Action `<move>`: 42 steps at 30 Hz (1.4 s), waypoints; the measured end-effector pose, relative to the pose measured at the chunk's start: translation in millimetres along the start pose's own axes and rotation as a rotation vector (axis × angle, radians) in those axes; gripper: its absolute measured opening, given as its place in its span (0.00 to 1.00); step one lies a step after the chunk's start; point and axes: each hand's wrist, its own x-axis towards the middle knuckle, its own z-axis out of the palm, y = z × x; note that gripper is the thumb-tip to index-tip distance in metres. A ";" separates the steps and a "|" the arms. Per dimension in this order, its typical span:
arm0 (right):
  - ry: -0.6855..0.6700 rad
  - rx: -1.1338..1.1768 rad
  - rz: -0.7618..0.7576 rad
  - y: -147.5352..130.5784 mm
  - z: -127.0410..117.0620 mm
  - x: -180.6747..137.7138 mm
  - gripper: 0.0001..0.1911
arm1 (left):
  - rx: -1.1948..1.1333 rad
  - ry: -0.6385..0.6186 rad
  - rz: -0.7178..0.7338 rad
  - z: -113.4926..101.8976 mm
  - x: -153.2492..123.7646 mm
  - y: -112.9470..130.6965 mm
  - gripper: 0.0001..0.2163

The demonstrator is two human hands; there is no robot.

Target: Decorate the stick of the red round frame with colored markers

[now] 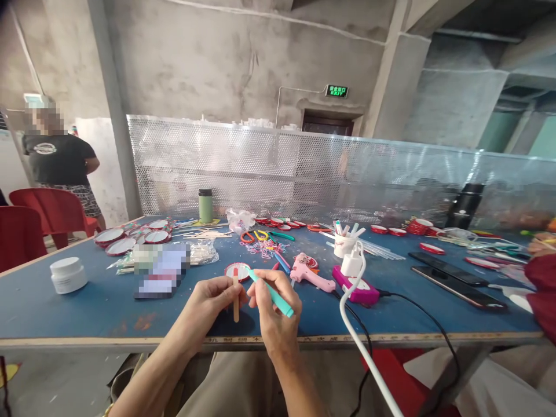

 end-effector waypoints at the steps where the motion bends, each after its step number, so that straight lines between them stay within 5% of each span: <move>1: 0.013 0.000 -0.006 0.9 0.3 -0.6 0.06 | -0.004 0.012 0.005 1.1 -0.1 -2.1 0.17; 25: -0.009 -0.337 -0.212 6.8 6.1 -15.4 0.05 | 0.223 -0.021 -0.006 -1.3 -6.5 -14.3 0.15; 42: -0.033 -0.414 -0.266 2.4 5.1 -15.4 0.07 | 0.356 0.019 0.127 0.3 -9.0 -10.4 0.16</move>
